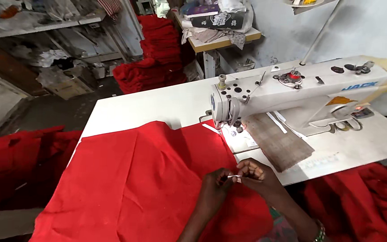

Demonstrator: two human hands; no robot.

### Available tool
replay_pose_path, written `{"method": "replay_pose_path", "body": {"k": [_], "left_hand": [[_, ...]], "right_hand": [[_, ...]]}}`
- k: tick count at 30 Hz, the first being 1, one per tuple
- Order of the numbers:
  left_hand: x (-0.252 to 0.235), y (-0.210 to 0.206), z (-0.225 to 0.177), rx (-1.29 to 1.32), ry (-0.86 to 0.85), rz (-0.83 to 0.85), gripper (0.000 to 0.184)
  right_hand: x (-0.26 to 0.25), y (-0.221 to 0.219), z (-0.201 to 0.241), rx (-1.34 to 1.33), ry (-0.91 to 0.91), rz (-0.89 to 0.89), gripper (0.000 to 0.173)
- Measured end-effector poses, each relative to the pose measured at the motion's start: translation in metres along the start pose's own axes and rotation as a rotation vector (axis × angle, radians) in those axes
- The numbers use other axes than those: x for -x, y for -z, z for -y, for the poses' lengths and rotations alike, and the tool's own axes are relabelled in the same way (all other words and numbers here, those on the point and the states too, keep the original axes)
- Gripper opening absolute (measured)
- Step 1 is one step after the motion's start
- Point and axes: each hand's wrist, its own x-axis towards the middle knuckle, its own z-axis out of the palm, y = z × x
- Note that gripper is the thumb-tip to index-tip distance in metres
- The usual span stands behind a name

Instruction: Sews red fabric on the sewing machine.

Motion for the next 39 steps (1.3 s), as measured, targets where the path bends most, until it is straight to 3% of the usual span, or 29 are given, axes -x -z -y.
{"method": "replay_pose_path", "body": {"k": [2, 5, 7, 9, 13, 23, 34, 36, 39], "left_hand": [[-0.016, 0.013, 0.0, 0.024, 0.092, -0.037, 0.019], [-0.061, 0.022, 0.0, 0.133, 0.253, -0.243, 0.017], [-0.095, 0.019, 0.01, 0.099, 0.235, -0.289, 0.017], [-0.119, 0.015, 0.024, -0.038, 0.194, -0.3, 0.016], [-0.126, 0.013, 0.039, -0.215, 0.165, -0.289, 0.014], [-0.14, 0.02, 0.037, -0.246, 0.247, -0.227, 0.01], [-0.16, 0.036, 0.027, -0.333, 0.228, -0.158, 0.023], [-0.163, 0.032, 0.026, -0.38, 0.216, -0.236, 0.031], [-0.126, 0.005, 0.037, -0.355, 0.112, -0.342, 0.041]], "right_hand": [[-0.019, 0.003, 0.007, 0.15, -0.003, -0.002, 0.017], [-0.063, -0.003, -0.008, 0.469, 0.074, -0.163, 0.018], [-0.087, -0.013, -0.023, 0.634, -0.028, -0.11, 0.03], [-0.091, -0.03, -0.038, 0.767, -0.01, -0.144, 0.028], [-0.078, -0.044, -0.07, 0.746, 0.342, -0.428, 0.014], [-0.076, -0.04, -0.076, 0.681, 0.391, -0.425, 0.02], [-0.076, -0.033, -0.03, 0.75, -0.055, -0.028, 0.031], [-0.053, -0.029, -0.022, 0.683, -0.147, 0.01, 0.034], [0.007, -0.02, -0.018, 0.398, -0.333, 0.04, 0.045]]}}
